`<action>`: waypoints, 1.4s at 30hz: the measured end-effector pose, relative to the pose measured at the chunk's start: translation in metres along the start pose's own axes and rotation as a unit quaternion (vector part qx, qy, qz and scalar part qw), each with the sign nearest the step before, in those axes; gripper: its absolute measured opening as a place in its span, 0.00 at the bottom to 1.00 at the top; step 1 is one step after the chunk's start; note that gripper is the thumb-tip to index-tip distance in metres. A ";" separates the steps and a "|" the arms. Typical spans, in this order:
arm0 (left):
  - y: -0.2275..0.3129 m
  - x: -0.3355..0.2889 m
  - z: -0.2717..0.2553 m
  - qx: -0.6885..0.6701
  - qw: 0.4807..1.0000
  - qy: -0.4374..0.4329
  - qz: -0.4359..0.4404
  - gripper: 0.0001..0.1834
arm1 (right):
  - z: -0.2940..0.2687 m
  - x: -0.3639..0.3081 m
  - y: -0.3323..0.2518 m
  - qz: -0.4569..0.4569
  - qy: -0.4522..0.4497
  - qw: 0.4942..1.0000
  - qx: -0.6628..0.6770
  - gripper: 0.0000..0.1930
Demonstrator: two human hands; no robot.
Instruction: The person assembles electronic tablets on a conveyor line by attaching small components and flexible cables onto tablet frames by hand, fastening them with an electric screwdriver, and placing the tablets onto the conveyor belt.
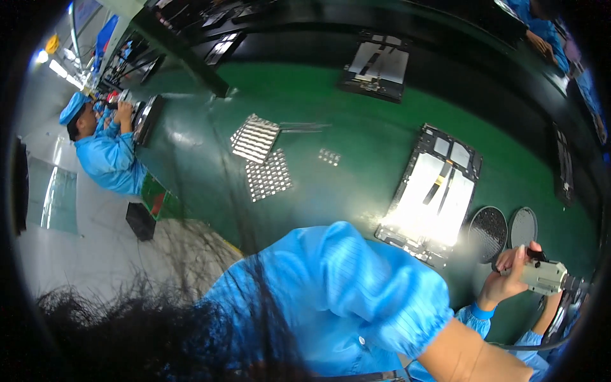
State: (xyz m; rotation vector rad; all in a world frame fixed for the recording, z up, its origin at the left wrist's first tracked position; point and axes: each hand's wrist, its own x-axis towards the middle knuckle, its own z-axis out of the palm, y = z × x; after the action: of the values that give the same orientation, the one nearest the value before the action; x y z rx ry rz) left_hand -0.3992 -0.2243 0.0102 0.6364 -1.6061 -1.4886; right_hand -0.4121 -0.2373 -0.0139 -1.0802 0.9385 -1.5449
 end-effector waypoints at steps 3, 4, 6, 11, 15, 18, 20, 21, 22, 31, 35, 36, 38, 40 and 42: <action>-0.010 0.020 -0.004 -0.040 0.999 0.026 -0.014 0.14 | 0.025 -0.015 -0.024 -0.118 -0.132 0.984 -0.009 0.16; -0.012 0.021 -0.007 -0.054 0.998 0.035 -0.019 0.14 | 0.025 -0.014 -0.021 -0.115 -0.139 0.984 -0.006 0.16; -0.014 0.024 -0.011 -0.086 0.995 0.047 -0.028 0.14 | 0.026 -0.013 -0.017 -0.109 -0.132 0.985 -0.003 0.16; -0.016 0.061 0.023 -0.181 0.982 0.033 -0.031 0.15 | 0.041 -0.026 -0.041 -0.160 -0.195 0.967 0.020 0.16; 0.032 0.005 0.056 -0.278 0.958 -0.056 -0.033 0.16 | 0.000 -0.006 0.002 -0.078 -0.063 0.995 0.008 0.16; 0.063 -0.055 0.077 -0.339 0.933 -0.110 -0.041 0.17 | 0.015 -0.012 0.004 -0.071 -0.066 0.995 0.007 0.15; 0.120 -0.166 -0.012 -0.382 0.909 -0.158 -0.063 0.18 | 0.007 -0.015 -0.006 -0.045 -0.054 0.998 0.009 0.15; 0.127 -0.180 -0.020 -0.404 0.895 -0.175 -0.072 0.18 | 0.003 -0.017 -0.010 -0.058 -0.066 0.996 0.013 0.15; 0.127 -0.182 -0.017 -0.421 0.885 -0.182 -0.080 0.18 | 0.006 -0.014 -0.008 -0.069 -0.087 0.994 0.025 0.15; 0.113 -0.269 -0.082 -0.143 0.985 0.072 0.065 0.23 | 0.017 -0.010 -0.016 -0.071 -0.067 0.995 0.015 0.14; 0.101 -0.282 -0.054 -0.259 0.948 0.128 0.132 0.25 | 0.012 -0.009 -0.012 -0.072 -0.077 0.994 0.019 0.14; 0.101 -0.281 -0.054 -0.272 0.935 0.140 0.180 0.25 | 0.013 -0.008 -0.009 -0.074 -0.081 0.994 0.018 0.14; 0.114 -0.286 -0.064 -0.248 0.955 0.123 0.105 0.24 | 0.015 -0.007 -0.003 -0.072 -0.082 0.994 0.016 0.14; 0.129 -0.287 -0.079 -0.221 0.969 0.104 0.027 0.23 | 0.011 -0.010 -0.003 -0.072 -0.082 0.994 0.019 0.14; 0.135 -0.280 -0.111 -0.144 0.985 0.087 -0.032 0.18 | 0.005 -0.010 -0.004 -0.081 -0.082 0.993 -0.008 0.14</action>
State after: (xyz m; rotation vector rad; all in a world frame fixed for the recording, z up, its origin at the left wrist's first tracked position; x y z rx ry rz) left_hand -0.1373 -0.0333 0.0703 0.6381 -1.2204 -1.6267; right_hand -0.4075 -0.2267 -0.0108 -1.3007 0.7684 -1.5546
